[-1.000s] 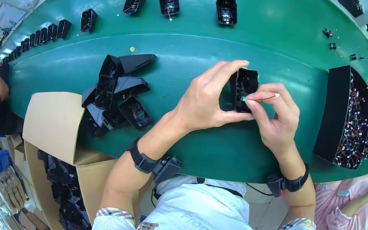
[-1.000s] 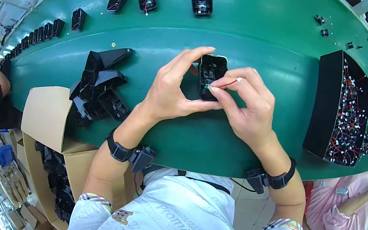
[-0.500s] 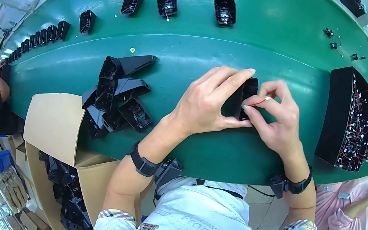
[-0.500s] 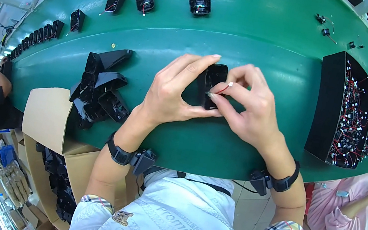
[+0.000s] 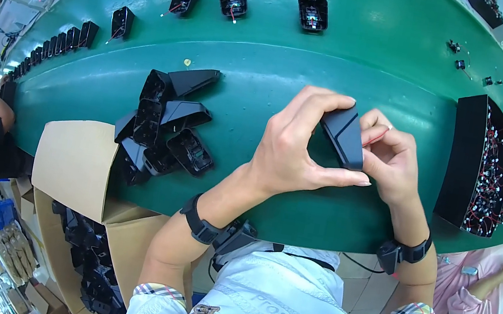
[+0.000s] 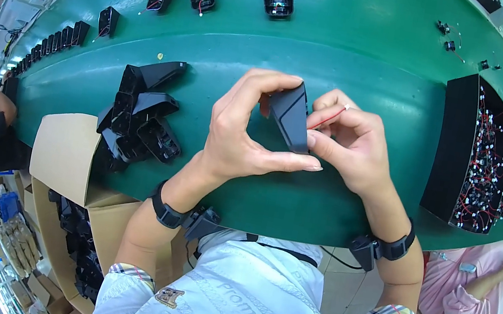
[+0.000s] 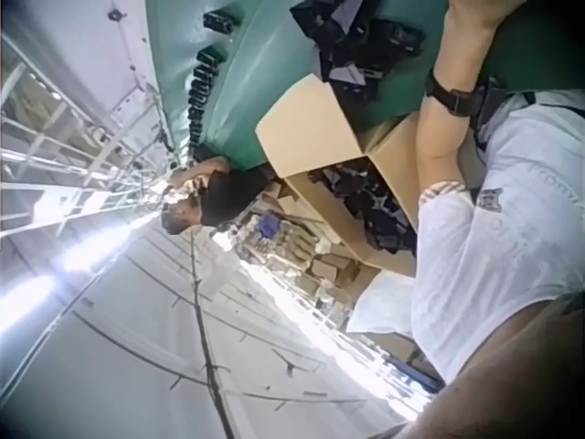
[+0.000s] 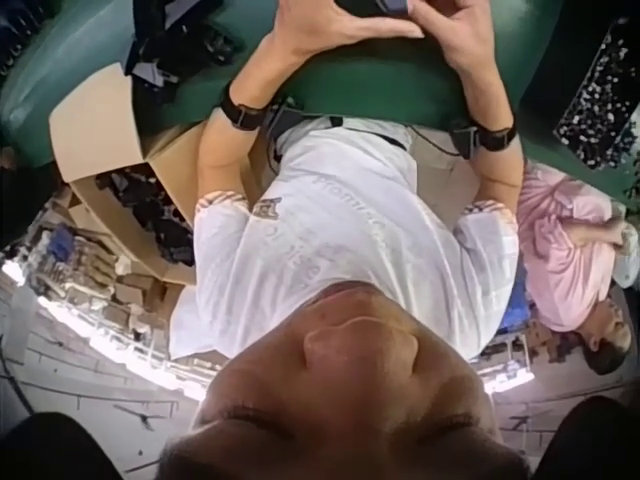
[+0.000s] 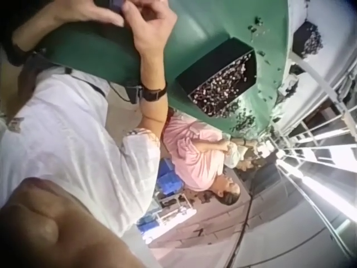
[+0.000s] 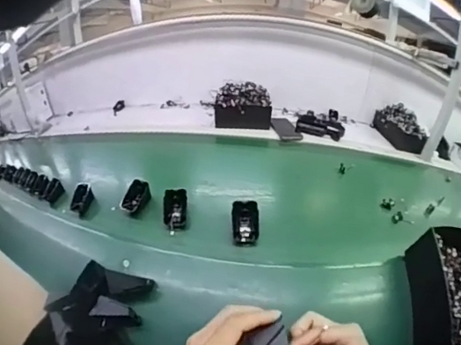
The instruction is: The person picks up a black plastic housing and a circuit board with wires, fits the board into the housing, and presses the components together. After assembling the unit, they place it onto the green table and reach into a cardboard box to retrieve another housing.
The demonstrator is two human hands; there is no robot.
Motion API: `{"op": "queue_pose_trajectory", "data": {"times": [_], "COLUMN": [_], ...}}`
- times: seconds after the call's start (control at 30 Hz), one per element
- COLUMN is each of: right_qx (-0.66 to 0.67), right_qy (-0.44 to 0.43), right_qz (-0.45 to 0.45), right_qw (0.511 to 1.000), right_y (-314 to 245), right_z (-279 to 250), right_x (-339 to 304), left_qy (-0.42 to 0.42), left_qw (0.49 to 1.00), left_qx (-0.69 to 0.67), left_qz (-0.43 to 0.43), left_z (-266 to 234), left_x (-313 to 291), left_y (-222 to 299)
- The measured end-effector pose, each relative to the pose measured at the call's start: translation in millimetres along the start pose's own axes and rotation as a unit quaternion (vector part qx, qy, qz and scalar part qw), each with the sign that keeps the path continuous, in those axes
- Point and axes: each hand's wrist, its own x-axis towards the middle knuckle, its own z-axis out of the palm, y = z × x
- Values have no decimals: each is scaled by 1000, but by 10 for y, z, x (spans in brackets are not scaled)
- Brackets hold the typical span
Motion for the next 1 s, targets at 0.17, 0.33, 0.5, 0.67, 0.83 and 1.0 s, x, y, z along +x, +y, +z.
{"op": "queue_pose_trajectory", "data": {"times": [0.17, 0.33, 0.5, 0.67, 0.83, 1.0], "right_qx": [-41, 3, 48, 87, 71, 93], "right_qy": [-23, 39, 42, 69, 50, -3], "right_qz": [-16, -5, 39, 61, 102, 115], "right_qw": [999, 999, 997, 992, 991, 989], "right_y": [-3, 122, 34, 2, -105, -44], "right_z": [15, 180, 212, 294, 243, 213], "right_x": [-74, -74, -87, -73, -50, -53], "left_qy": [-23, -14, -10, 8, 20, 59], "left_qw": [999, 999, 999, 999, 999, 997], "left_qx": [-17, -10, -34, -25, -6, 44], "left_qz": [18, -28, -18, -20, -35, -28], "left_z": [7, -37, 39, 10, -44, -61], "left_x": [-28, -53, -77, -81, -67, -60], "left_y": [41, 9, -32, -52, -113, -72]}}
